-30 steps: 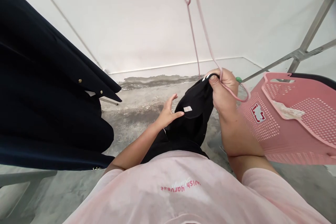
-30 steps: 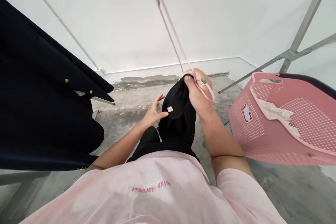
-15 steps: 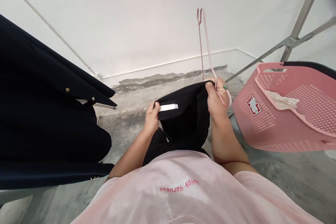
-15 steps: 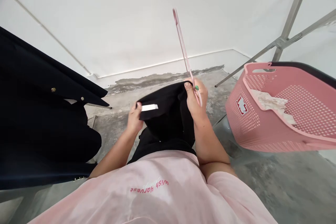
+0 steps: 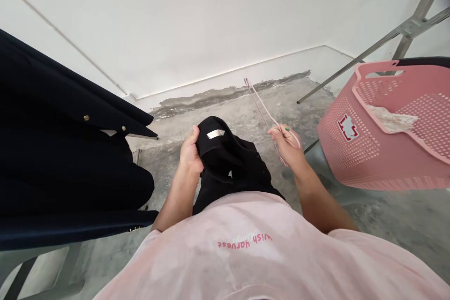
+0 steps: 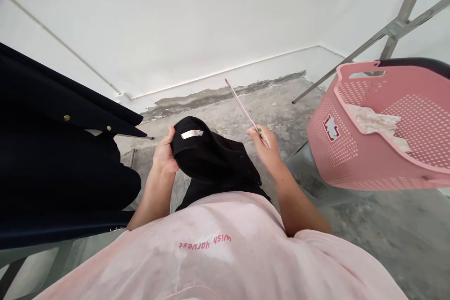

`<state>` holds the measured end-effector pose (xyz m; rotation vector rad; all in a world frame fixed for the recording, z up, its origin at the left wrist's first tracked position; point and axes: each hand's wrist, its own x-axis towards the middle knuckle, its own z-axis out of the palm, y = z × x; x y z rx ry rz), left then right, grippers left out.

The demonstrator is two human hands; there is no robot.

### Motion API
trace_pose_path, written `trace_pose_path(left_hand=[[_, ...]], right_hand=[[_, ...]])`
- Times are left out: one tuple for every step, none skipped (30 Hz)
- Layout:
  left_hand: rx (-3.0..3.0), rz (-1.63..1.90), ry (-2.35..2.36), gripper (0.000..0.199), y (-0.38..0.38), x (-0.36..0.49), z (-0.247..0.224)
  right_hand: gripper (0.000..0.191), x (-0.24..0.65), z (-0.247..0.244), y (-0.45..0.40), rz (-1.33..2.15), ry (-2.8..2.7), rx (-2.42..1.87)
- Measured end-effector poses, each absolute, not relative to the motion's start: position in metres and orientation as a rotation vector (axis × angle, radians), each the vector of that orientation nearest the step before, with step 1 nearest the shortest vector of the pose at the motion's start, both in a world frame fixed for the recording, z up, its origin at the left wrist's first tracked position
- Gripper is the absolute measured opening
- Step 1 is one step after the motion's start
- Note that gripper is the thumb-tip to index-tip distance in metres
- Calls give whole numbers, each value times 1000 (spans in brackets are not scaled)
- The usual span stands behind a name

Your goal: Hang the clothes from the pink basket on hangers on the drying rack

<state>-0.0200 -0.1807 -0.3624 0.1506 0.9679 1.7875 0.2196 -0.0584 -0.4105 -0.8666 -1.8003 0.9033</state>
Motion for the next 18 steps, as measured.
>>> trace_pose_path(left_hand=[[145,1776,969,42,-181,-20,-362],[145,1764,967,43,-180,-20,-361],[147,1755,962,43,-180,-20,-360],[150,1748,956,43,-178,-20,-359],[153,1746,949,43,-177,-21,-359],[155,1746,943,43,-175,-21,-359],[156,1748,938,44,-173,-22,-359],[154,1748,936,45,-170,-23,-360],[153,1744,935,46,-168,-23,-360],[153,1736,935,48,-167,-23,-361],[154,1728,933,49,-166,-23,-361],[157,1720,930,50,-165,-22,-362],[163,1714,924,51,-165,-20,-362],[170,1710,919,51,-166,-18,-362],[180,1708,915,51,-167,-15,-362],[189,1707,911,51,-169,-12,-362],[198,1709,910,50,-171,-8,-362],[206,1711,910,49,-173,-5,-361]], right_hand=[[39,229,-412,-65,938,-1803,-884],[39,239,-414,-72,972,-1800,-906],[39,248,-417,-79,1004,-1798,-932],[41,257,-419,-88,1027,-1802,-959],[44,265,-421,-96,1043,-1812,-985],[47,272,-424,-104,1051,-1830,-1006],[50,279,-426,-113,1051,-1855,-1021],[52,284,-428,-121,1046,-1888,-1033],[54,289,-430,-128,1038,-1928,-1045],[54,292,-431,-134,1031,-1966,-1057],[53,293,-433,-139,1032,-2002,-1072],[52,294,-435,-142,1037,-2028,-1090],[52,293,-438,-144,1046,-2043,-1107],[51,291,-442,-144,1057,-2050,-1117],[50,288,-446,-144,1068,-2046,-1124],[49,284,-450,-142,1084,-2038,-1128],[49,279,-454,-139,1103,-2032,-1130],[48,274,-457,-137,1123,-2033,-1126]])
